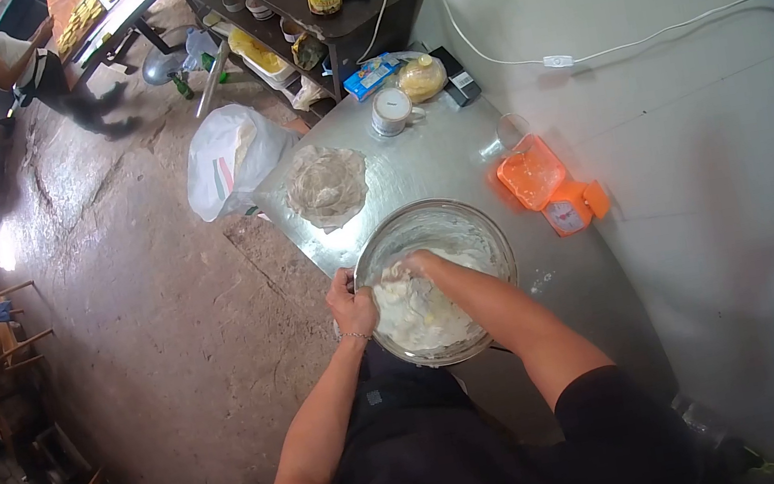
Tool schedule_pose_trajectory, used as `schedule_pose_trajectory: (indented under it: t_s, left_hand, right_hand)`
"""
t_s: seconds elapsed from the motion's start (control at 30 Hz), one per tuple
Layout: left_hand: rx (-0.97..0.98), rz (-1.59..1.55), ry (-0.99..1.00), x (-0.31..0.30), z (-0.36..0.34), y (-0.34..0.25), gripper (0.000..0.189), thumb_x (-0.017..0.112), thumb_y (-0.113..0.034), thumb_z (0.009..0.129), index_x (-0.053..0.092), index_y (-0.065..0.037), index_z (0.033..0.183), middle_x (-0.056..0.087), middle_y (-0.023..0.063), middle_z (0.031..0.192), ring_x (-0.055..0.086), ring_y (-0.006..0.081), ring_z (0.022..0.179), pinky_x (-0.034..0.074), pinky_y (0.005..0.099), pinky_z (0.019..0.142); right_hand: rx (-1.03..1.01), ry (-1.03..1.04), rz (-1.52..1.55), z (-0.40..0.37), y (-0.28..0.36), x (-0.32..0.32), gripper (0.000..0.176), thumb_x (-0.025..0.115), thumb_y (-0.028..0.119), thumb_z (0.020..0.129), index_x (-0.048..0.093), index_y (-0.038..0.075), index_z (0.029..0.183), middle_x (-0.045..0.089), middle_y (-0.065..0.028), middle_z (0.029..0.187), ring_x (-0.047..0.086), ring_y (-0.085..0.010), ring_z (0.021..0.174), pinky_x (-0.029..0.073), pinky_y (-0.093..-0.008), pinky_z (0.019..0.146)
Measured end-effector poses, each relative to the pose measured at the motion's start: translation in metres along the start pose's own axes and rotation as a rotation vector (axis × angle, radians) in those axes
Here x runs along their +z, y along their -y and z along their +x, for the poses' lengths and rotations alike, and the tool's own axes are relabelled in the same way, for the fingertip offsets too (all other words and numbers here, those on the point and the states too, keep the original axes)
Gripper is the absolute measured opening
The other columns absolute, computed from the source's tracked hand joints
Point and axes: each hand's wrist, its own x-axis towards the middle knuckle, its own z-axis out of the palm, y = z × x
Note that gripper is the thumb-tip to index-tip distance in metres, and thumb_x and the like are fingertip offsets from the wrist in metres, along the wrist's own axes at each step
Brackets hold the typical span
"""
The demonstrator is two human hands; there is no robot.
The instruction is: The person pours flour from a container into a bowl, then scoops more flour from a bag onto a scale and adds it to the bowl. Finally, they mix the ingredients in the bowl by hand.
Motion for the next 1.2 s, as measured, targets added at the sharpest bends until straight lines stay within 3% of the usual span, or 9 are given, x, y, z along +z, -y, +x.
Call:
schedule_pose_trajectory:
  t_s: [0.1, 0.2, 0.3, 0.4, 0.43, 0.53, 0.63, 0.73, 1.2]
  left_hand:
    - [-0.027, -0.013, -0.006, -0.001, 0.0, 0.007, 0.025, 0.052, 0.003, 0.072, 0.065, 0.004, 0.094, 0.066, 0.0074, 0.074, 0.058, 0.0128, 0.066, 0.048, 0.03, 0.065]
    - [-0.002, -0.002, -0.034, -0.001, -0.003, 0.003, 0.028, 0.052, 0.003, 0.073, 0.066, 0.004, 0.097, 0.068, 0.0096, 0.076, 0.062, 0.0147, 0.067, 0.05, 0.0309, 0.067]
    - [-0.034, 0.003, -0.017, -0.004, -0.004, 0.002, 0.032, 0.052, 0.003, 0.073, 0.068, 0.004, 0.1, 0.071, 0.0124, 0.08, 0.066, 0.017, 0.07, 0.053, 0.0317, 0.069]
    - [-0.042, 0.063, 0.0, -0.004, -0.002, 0.005, 0.035, 0.052, 0.003, 0.073, 0.069, 0.005, 0.104, 0.073, 0.0144, 0.082, 0.069, 0.0185, 0.072, 0.054, 0.0322, 0.07]
    - [-0.042, 0.047, 0.008, -0.004, -0.001, 0.004, 0.035, 0.052, 0.002, 0.073, 0.069, 0.004, 0.104, 0.073, 0.0144, 0.082, 0.069, 0.0185, 0.072, 0.054, 0.0322, 0.07]
    - [-0.042, 0.008, 0.027, -0.001, -0.001, 0.0, 0.035, 0.053, 0.002, 0.073, 0.068, 0.005, 0.104, 0.073, 0.0143, 0.083, 0.068, 0.0183, 0.071, 0.054, 0.0318, 0.07]
    - [-0.018, -0.005, 0.054, 0.007, 0.008, -0.001, 0.035, 0.053, 0.003, 0.072, 0.068, 0.005, 0.104, 0.073, 0.014, 0.085, 0.068, 0.0175, 0.072, 0.054, 0.0313, 0.07]
    - [-0.036, -0.004, 0.054, 0.007, 0.011, 0.002, 0.034, 0.052, 0.005, 0.072, 0.067, 0.005, 0.103, 0.072, 0.0119, 0.088, 0.067, 0.0157, 0.077, 0.053, 0.03, 0.073]
    - [0.016, 0.044, 0.04, 0.004, 0.009, 0.001, 0.028, 0.055, 0.002, 0.075, 0.068, 0.003, 0.1, 0.071, 0.015, 0.083, 0.067, 0.0215, 0.072, 0.053, 0.0325, 0.071]
  right_hand:
    - [-0.138, 0.236, -0.203, -0.017, -0.011, 0.018, 0.03, 0.071, 0.032, 0.083, 0.077, 0.007, 0.098, 0.073, -0.0057, 0.088, 0.065, -0.0182, 0.079, 0.052, -0.0356, 0.071]
    - [0.109, 0.311, -1.301, -0.092, 0.092, 0.081, 0.039, 0.075, 0.036, 0.074, 0.077, 0.006, 0.099, 0.074, -0.0122, 0.088, 0.069, -0.0233, 0.082, 0.055, -0.0385, 0.073]
    - [0.368, 0.319, -1.459, -0.155, 0.128, 0.101, 0.049, 0.074, 0.046, 0.074, 0.077, 0.01, 0.107, 0.072, -0.0169, 0.117, 0.068, -0.0308, 0.11, 0.052, -0.0455, 0.091]
    - [-0.074, 0.014, -1.68, -0.207, 0.084, 0.086, 0.058, 0.073, 0.047, 0.075, 0.071, 0.014, 0.122, 0.059, -0.016, 0.142, 0.05, -0.0359, 0.138, 0.031, -0.0619, 0.117]
    - [-0.102, -0.061, -1.697, -0.211, 0.059, 0.077, 0.077, 0.071, 0.054, 0.077, 0.059, 0.015, 0.143, 0.041, -0.015, 0.16, 0.027, -0.0375, 0.153, 0.008, -0.0665, 0.123]
    - [-0.285, -0.291, -1.827, -0.188, 0.008, 0.05, 0.089, 0.068, 0.06, 0.08, 0.042, 0.024, 0.157, 0.035, -0.015, 0.164, 0.021, -0.042, 0.155, 0.006, -0.067, 0.123]
    - [0.0, -0.161, -1.643, -0.164, 0.037, 0.05, 0.096, 0.067, 0.062, 0.08, 0.031, 0.027, 0.162, 0.03, -0.0146, 0.166, 0.015, -0.0432, 0.156, 0.005, -0.0683, 0.123]
    - [-0.096, -0.056, -1.658, -0.118, 0.018, 0.024, 0.1, 0.067, 0.063, 0.079, 0.025, 0.031, 0.164, 0.024, -0.0146, 0.169, 0.015, -0.0433, 0.156, 0.004, -0.0701, 0.122]
    - [-0.065, -0.18, -1.584, -0.073, 0.018, 0.023, 0.085, 0.063, 0.047, 0.088, 0.029, 0.027, 0.163, 0.021, -0.01, 0.171, 0.013, -0.0388, 0.158, 0.004, -0.0658, 0.125]
